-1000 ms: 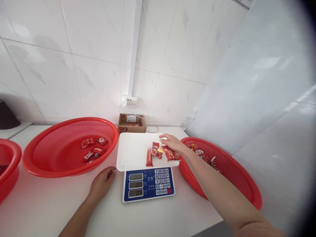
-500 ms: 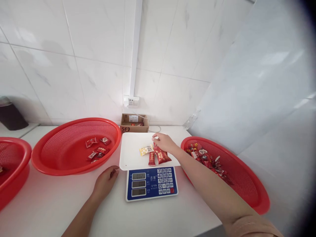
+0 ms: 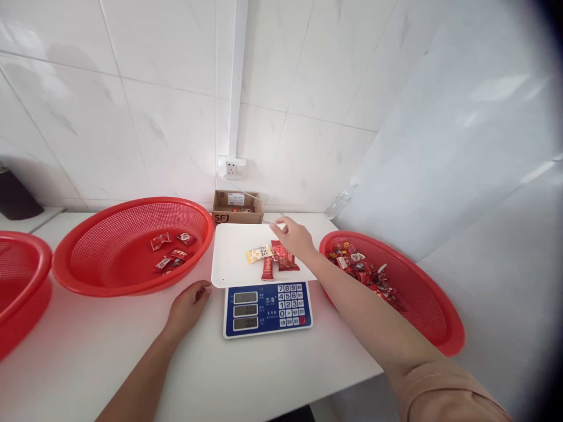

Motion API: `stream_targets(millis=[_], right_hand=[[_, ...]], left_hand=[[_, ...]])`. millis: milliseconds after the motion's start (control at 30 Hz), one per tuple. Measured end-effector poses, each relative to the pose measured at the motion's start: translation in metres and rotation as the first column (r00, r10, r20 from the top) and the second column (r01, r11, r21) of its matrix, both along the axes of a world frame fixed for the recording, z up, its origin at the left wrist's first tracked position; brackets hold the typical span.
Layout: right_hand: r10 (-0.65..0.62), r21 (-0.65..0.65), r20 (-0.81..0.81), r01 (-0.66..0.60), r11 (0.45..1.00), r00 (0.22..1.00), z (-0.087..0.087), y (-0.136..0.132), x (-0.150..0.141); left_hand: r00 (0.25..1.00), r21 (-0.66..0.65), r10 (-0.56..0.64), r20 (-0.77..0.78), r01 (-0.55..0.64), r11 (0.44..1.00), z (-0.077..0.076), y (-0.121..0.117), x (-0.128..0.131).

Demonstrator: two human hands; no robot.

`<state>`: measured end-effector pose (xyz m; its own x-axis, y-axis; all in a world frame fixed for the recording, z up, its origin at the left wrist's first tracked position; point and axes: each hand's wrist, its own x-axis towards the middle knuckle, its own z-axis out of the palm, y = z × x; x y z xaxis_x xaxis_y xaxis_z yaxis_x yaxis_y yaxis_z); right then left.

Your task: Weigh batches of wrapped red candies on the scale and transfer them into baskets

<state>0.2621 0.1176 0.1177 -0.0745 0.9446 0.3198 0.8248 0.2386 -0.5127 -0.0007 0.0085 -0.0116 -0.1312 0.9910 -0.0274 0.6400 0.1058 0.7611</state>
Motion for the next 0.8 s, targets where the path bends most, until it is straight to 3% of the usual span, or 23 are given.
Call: stream_targets(millis=[200,367,633,800], right_hand=[[-0.088,0.077,-0.055,0.093,0.993,0.995,0.014,0.0,0.018],[-0.025,0.169,-0.187,0.057,0.984,0.982,0.019,-0.01,0.018],[0.074,-0.082,-0.519,-0.136,0.987,0.852,0.004,-0.017,-0.006],[0.009,-0.116,-0.616,-0.103,0.988,0.788,-0.009,-0.01,-0.008]], left_hand=[[1.0,0.007,0.002,-0.007,-0.002,1.0,-0.003,0.002,0.0],[1.0,0.0,0.001,-0.004,-0.001,1.0,-0.004,0.002,0.0],[1.0,0.008,0.01,-0.004,-0.01,1.0,-0.004,0.001,0.0],[1.0,0.016,0.005,-0.011,-0.005,1.0,-0.003,0.001,0.0]])
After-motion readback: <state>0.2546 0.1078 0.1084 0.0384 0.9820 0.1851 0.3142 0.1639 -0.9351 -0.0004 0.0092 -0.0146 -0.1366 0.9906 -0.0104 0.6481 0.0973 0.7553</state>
